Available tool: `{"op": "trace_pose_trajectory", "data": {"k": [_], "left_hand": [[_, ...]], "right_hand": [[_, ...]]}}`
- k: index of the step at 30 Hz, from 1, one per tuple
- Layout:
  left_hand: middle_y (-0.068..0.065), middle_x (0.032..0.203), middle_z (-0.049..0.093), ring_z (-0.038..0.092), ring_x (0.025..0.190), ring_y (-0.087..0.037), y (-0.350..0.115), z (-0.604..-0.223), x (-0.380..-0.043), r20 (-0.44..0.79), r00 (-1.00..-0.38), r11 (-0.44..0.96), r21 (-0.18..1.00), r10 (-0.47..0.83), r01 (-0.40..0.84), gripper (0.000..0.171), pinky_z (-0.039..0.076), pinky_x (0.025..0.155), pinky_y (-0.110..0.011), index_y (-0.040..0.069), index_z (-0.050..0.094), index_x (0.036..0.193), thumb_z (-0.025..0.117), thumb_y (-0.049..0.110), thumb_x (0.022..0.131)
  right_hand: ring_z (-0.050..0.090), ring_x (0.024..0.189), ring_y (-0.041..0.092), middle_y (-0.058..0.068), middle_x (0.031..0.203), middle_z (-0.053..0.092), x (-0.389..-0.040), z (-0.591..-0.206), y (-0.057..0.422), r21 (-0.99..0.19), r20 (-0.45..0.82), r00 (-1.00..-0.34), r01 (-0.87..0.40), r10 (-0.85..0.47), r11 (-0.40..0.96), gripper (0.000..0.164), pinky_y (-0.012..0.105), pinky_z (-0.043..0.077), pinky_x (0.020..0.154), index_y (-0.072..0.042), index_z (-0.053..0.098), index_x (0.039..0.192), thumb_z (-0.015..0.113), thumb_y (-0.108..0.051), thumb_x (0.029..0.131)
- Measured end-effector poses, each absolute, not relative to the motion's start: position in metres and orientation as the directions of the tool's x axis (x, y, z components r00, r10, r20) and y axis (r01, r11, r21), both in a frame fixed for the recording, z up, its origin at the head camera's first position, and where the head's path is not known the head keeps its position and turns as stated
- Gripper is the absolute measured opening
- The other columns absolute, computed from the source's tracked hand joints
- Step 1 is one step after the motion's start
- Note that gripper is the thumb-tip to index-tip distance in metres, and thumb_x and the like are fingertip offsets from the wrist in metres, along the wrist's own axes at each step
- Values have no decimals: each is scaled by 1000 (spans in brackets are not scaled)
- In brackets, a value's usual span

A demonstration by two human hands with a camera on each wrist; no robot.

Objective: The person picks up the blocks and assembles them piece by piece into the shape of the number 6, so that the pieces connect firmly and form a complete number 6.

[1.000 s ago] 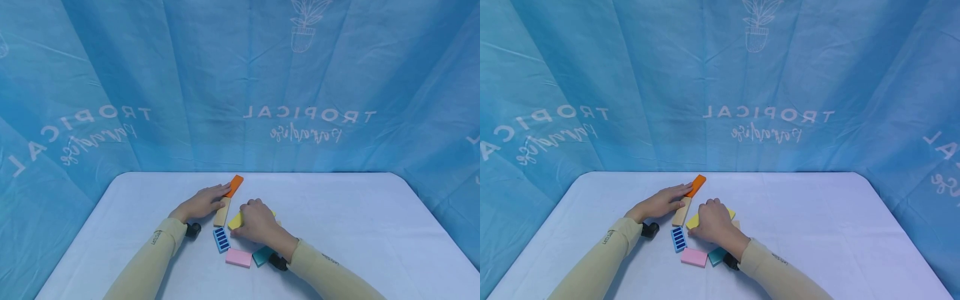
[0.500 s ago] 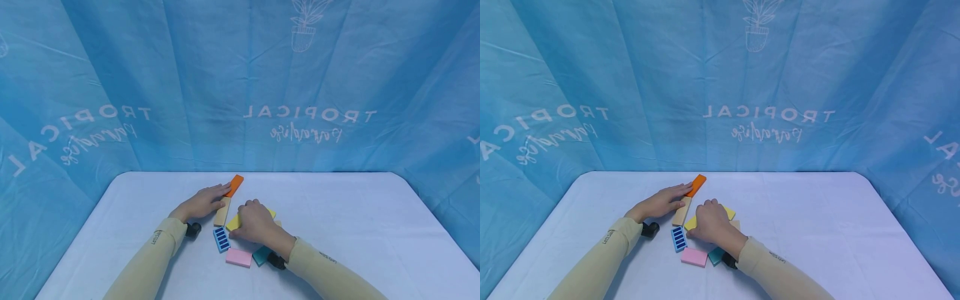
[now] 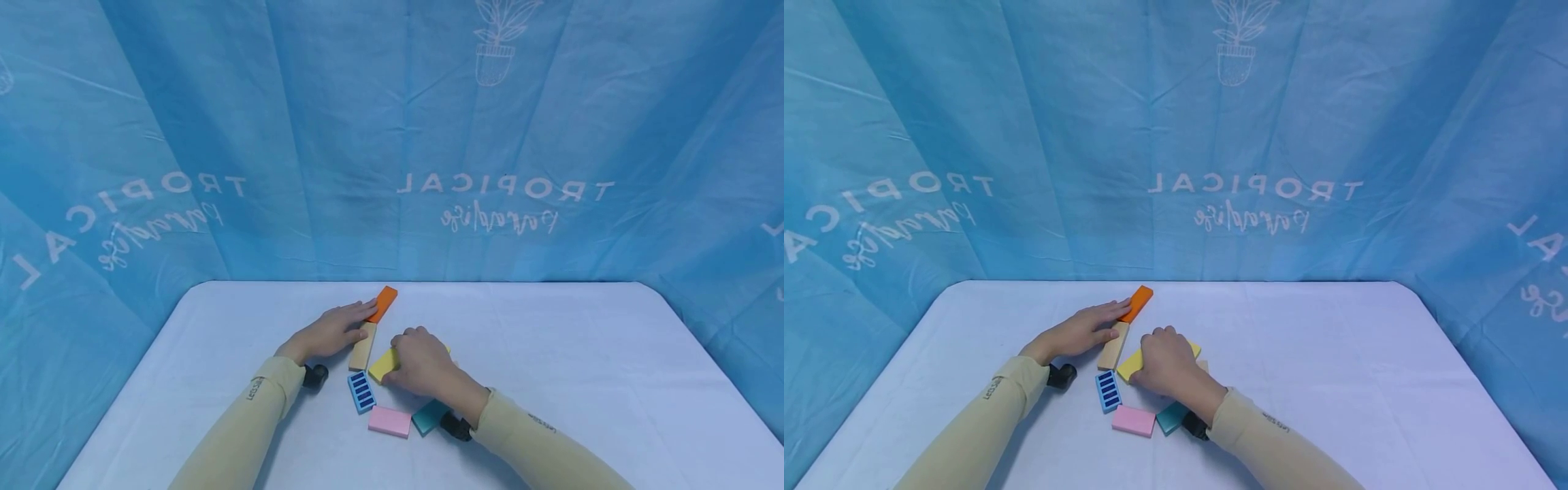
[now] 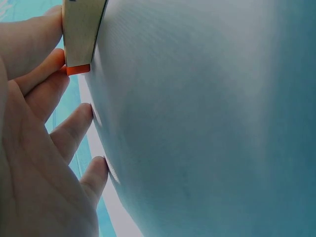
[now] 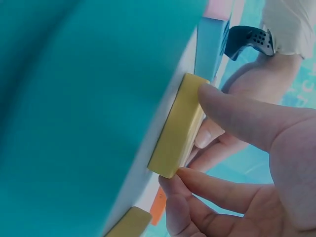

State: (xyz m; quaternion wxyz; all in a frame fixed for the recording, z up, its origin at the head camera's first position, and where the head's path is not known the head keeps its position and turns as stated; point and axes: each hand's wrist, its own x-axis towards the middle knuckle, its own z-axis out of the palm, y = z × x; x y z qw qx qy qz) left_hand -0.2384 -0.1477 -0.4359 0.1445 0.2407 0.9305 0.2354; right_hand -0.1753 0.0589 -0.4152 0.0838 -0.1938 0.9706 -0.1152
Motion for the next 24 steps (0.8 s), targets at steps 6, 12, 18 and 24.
{"op": "trace_pose_trajectory", "data": {"k": [6,12,18,24], "left_hand": [[0,164,29,22,152,-28,-148,-435,-238,-155,-841,772,508,519,382,59,17,121,-57,19,33,159,55,29,105],[0,164,29,22,152,-28,-149,-435,-239,-153,-842,774,504,518,384,60,18,121,-57,19,33,159,55,30,104],[0,164,29,22,152,-29,-148,-435,-238,-148,-835,766,506,529,396,59,18,121,-58,17,34,158,55,29,105],[2,164,28,22,152,-28,-148,-434,-239,-158,-840,776,499,519,386,58,18,121,-57,18,35,158,55,29,104]], "right_hand": [[53,84,18,3,92,66,-176,-416,58,-277,-101,-911,-360,-399,891,55,31,49,72,-5,73,117,87,-40,77],[53,83,17,2,92,66,-175,-416,59,-287,-93,-914,-355,-395,890,55,31,50,72,-5,73,117,87,-41,77],[58,90,18,4,100,69,-174,-410,72,-383,-103,-922,-309,-373,871,56,33,55,76,-6,71,122,87,-37,79],[58,94,18,4,105,69,-180,-403,95,-463,-85,-934,-272,-347,844,51,35,56,81,-9,70,124,85,-32,82]]}}
